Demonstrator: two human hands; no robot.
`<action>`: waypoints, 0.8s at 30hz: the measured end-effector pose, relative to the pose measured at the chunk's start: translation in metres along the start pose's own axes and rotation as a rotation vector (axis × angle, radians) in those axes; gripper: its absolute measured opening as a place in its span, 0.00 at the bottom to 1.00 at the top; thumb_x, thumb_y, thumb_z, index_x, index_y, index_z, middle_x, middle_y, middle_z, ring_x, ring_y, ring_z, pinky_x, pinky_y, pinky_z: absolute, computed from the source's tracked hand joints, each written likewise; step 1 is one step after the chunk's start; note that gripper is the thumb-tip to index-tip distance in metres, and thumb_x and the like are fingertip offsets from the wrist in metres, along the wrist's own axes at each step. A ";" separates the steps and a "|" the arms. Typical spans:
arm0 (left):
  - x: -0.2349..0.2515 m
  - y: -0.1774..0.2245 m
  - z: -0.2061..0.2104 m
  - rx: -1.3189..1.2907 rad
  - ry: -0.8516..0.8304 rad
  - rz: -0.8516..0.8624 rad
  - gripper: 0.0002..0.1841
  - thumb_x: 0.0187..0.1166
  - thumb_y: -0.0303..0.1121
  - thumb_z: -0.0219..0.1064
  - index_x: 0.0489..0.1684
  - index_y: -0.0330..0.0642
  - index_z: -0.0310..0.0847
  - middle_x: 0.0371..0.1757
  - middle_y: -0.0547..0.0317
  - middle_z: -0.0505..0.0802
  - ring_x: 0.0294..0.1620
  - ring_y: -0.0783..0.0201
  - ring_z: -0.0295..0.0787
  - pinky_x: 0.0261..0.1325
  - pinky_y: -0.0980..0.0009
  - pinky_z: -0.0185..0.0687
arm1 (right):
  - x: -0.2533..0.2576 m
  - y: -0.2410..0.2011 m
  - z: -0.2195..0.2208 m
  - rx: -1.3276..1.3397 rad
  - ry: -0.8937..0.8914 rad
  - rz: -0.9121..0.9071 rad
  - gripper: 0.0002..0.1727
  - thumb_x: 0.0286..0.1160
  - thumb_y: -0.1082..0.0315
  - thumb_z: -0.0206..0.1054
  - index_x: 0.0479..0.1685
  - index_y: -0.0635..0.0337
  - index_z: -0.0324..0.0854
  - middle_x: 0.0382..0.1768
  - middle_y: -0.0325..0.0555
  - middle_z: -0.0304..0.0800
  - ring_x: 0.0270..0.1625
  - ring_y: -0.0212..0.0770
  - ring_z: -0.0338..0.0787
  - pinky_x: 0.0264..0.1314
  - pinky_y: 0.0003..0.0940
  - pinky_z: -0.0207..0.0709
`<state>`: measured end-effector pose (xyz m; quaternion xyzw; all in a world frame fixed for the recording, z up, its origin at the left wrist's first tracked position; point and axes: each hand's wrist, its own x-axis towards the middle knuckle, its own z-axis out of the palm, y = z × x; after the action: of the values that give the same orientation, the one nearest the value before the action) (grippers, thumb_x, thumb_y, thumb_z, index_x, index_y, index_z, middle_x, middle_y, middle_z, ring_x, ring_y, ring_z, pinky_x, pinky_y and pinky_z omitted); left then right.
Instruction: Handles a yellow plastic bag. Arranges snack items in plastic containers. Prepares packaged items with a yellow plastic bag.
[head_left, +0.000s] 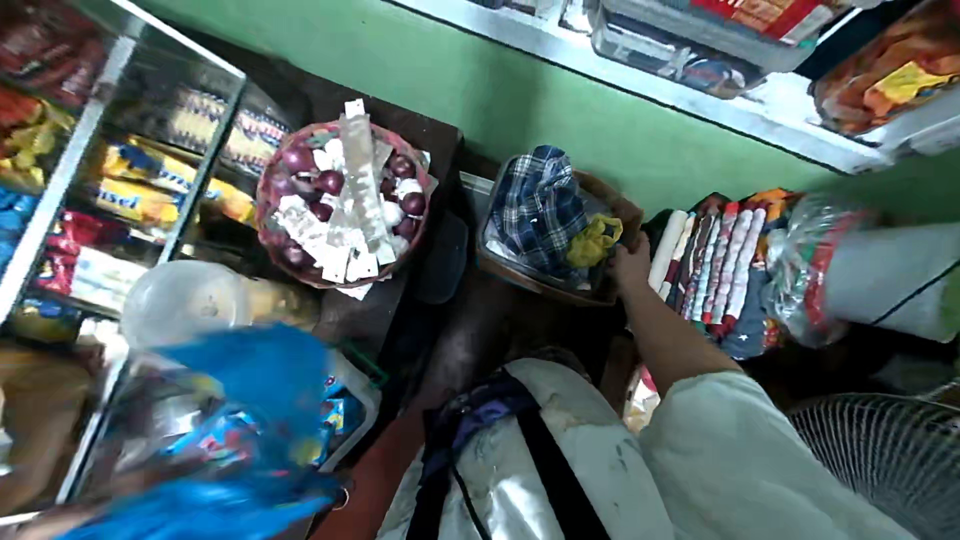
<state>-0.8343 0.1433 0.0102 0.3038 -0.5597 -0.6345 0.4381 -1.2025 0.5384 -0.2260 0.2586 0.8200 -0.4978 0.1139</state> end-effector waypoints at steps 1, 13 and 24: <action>-0.008 -0.018 0.007 0.025 -0.128 -0.074 0.21 0.85 0.29 0.51 0.75 0.35 0.57 0.56 0.56 0.89 0.56 0.60 0.90 0.60 0.57 0.90 | 0.011 -0.005 0.001 0.051 -0.015 0.050 0.40 0.85 0.59 0.62 0.94 0.48 0.45 0.73 0.66 0.77 0.54 0.60 0.92 0.52 0.60 0.88; -0.042 -0.038 0.121 0.558 -1.012 -0.693 0.46 0.64 0.54 0.79 0.78 0.33 0.65 0.62 0.67 0.89 0.60 0.82 0.86 0.66 0.81 0.83 | -0.044 -0.042 -0.001 -0.192 -0.291 -0.177 0.21 0.88 0.60 0.60 0.67 0.66 0.83 0.65 0.64 0.85 0.68 0.58 0.85 0.72 0.58 0.78; 0.009 -0.054 0.180 -0.084 -0.655 -0.513 0.19 0.69 0.53 0.75 0.50 0.53 0.89 0.46 0.61 0.97 0.48 0.65 0.95 0.52 0.64 0.93 | -0.158 -0.095 -0.019 0.032 -0.813 -1.224 0.10 0.82 0.65 0.67 0.49 0.51 0.95 0.44 0.41 0.97 0.53 0.39 0.93 0.63 0.42 0.85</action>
<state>-1.0079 0.2144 -0.0076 0.1973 -0.5492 -0.8084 0.0768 -1.1197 0.4702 -0.0749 -0.4490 0.7033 -0.5407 0.1066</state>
